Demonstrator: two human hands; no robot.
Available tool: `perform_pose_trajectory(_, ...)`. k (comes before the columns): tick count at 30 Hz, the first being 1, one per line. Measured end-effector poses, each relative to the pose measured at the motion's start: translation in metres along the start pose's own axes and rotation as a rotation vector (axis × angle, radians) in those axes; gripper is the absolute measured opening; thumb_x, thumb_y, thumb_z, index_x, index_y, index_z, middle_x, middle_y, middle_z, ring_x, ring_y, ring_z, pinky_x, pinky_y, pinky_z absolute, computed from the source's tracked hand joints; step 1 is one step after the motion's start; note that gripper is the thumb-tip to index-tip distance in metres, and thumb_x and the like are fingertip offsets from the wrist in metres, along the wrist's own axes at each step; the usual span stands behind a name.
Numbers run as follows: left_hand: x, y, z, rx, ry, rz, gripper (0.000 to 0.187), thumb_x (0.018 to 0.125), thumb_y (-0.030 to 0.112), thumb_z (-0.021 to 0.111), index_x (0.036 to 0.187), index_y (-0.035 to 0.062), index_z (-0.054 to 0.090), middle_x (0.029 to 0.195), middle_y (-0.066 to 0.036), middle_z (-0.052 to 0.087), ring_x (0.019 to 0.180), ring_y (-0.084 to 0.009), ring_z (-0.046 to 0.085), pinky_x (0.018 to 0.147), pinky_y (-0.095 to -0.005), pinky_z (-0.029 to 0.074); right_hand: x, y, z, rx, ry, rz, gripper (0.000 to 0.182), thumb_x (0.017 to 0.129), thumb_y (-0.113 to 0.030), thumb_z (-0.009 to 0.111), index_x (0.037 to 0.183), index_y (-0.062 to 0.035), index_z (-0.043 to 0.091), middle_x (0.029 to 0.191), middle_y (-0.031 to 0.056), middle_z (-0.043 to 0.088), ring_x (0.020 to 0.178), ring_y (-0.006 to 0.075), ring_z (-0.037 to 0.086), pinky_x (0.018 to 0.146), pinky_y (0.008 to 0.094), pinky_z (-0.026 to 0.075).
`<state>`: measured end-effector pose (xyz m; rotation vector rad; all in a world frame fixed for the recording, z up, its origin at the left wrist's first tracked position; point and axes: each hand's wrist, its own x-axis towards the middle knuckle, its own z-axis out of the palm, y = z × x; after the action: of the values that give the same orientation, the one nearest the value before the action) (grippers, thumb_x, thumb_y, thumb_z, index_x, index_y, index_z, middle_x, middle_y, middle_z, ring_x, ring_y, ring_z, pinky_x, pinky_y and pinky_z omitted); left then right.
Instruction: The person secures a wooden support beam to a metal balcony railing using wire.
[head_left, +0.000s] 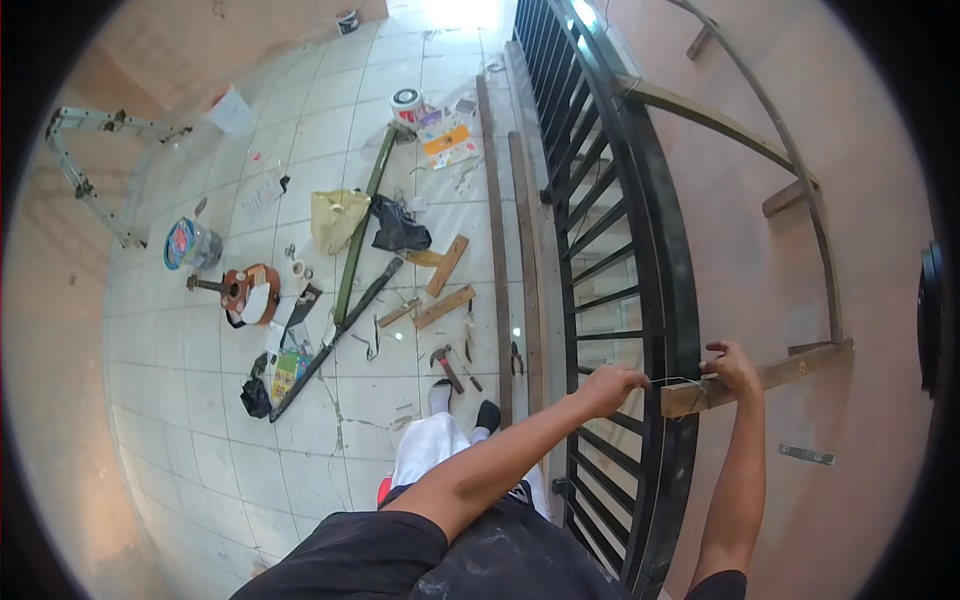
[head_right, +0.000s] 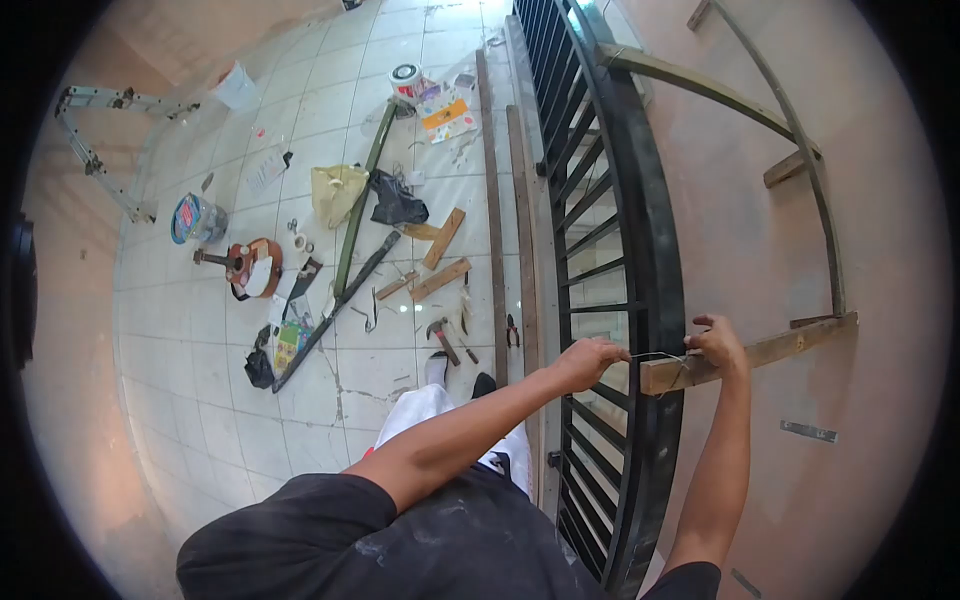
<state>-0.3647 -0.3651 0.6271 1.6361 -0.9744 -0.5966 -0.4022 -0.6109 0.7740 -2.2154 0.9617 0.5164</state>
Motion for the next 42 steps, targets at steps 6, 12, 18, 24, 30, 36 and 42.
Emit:
perform_pose_trajectory(6, 0.011, 0.015, 0.000, 0.140, 0.108, 0.012, 0.031, 0.082, -0.001, 0.056, 0.104, 0.0144, 0.072, 0.096, -0.006, 0.071, 0.098, -0.0291, 0.065, 0.084, -0.0415, 0.049, 0.005, 0.002, -0.008, -0.029, -0.042, 0.122, 0.058, 0.074, -0.004, 0.071, 0.130, 0.0040, 0.057, 0.105, 0.0209, 0.068, 0.096, 0.0285, 0.066, 0.081, 0.0369, 0.053)
perform_pose_trajectory(12, 0.021, 0.012, 0.011, 0.268, 0.083, -0.042, 0.030, 0.080, 0.002, 0.057, 0.101, 0.0158, 0.074, 0.092, -0.006, 0.070, 0.097, -0.0266, 0.066, 0.082, -0.0402, 0.047, -0.030, -0.004, -0.017, 0.139, 0.261, 0.132, 0.056, 0.082, -0.002, 0.062, 0.137, 0.0033, 0.049, 0.095, 0.0125, 0.062, 0.080, 0.0183, 0.062, 0.070, 0.0316, 0.053)
perform_pose_trajectory(18, 0.016, 0.006, 0.015, 0.308, 0.073, 0.006, 0.025, 0.084, 0.007, 0.054, 0.099, 0.0146, 0.073, 0.086, -0.008, 0.069, 0.089, -0.0266, 0.068, 0.081, -0.0385, 0.048, -0.108, 0.000, 0.021, 0.900, 0.515, 0.032, 0.038, 0.100, -0.022, 0.061, 0.129, 0.0022, 0.058, 0.084, -0.0015, 0.052, 0.064, 0.0052, 0.046, 0.054, 0.0207, 0.039)
perform_pose_trajectory(24, 0.030, 0.004, -0.003, 0.437, -0.074, 0.033, 0.022, 0.085, 0.010, 0.055, 0.097, 0.0163, 0.073, 0.087, -0.008, 0.070, 0.089, -0.0259, 0.070, 0.075, -0.0400, 0.049, -0.176, -0.006, 0.113, 1.003, 0.957, -0.022, 0.029, 0.102, -0.029, 0.057, 0.109, -0.0014, 0.064, 0.081, -0.0029, 0.051, 0.059, 0.0024, 0.038, 0.051, 0.0194, 0.031)
perform_pose_trajectory(30, 0.053, -0.014, -0.028, 0.597, -0.363, 0.176, 0.047, 0.080, 0.007, 0.062, 0.124, 0.0215, 0.066, 0.103, -0.009, 0.072, 0.094, -0.0287, 0.070, 0.077, -0.0416, 0.056, -0.240, -0.023, 0.236, 0.599, 1.139, -0.103, 0.027, 0.105, -0.024, 0.051, 0.100, -0.0010, 0.064, 0.085, 0.0018, 0.060, 0.069, 0.0088, 0.050, 0.061, 0.0218, 0.040)
perform_pose_trajectory(36, 0.052, -0.031, -0.040, 0.388, -0.285, 0.076, 0.030, 0.096, 0.015, 0.051, 0.121, 0.0122, 0.068, 0.092, -0.022, 0.070, 0.084, -0.0387, 0.067, 0.074, -0.0438, 0.053, -0.195, -0.048, 0.320, 0.207, 1.007, -0.437, 0.020, 0.078, -0.003, 0.060, 0.098, -0.0039, 0.064, 0.087, 0.0113, 0.060, 0.079, 0.0308, 0.055, 0.074, 0.0421, 0.046)
perform_pose_trajectory(42, 0.062, -0.060, -0.054, 0.263, -0.254, 0.244, 0.029, 0.098, 0.006, 0.055, 0.124, 0.0077, 0.067, 0.084, -0.006, 0.070, 0.080, -0.0095, 0.061, 0.077, -0.0254, 0.048, -0.132, -0.039, 0.377, 0.256, 1.155, -0.385, 0.016, 0.078, -0.011, 0.064, 0.093, -0.0066, 0.062, 0.086, 0.0087, 0.053, 0.085, 0.0287, 0.055, 0.081, 0.0397, 0.049)
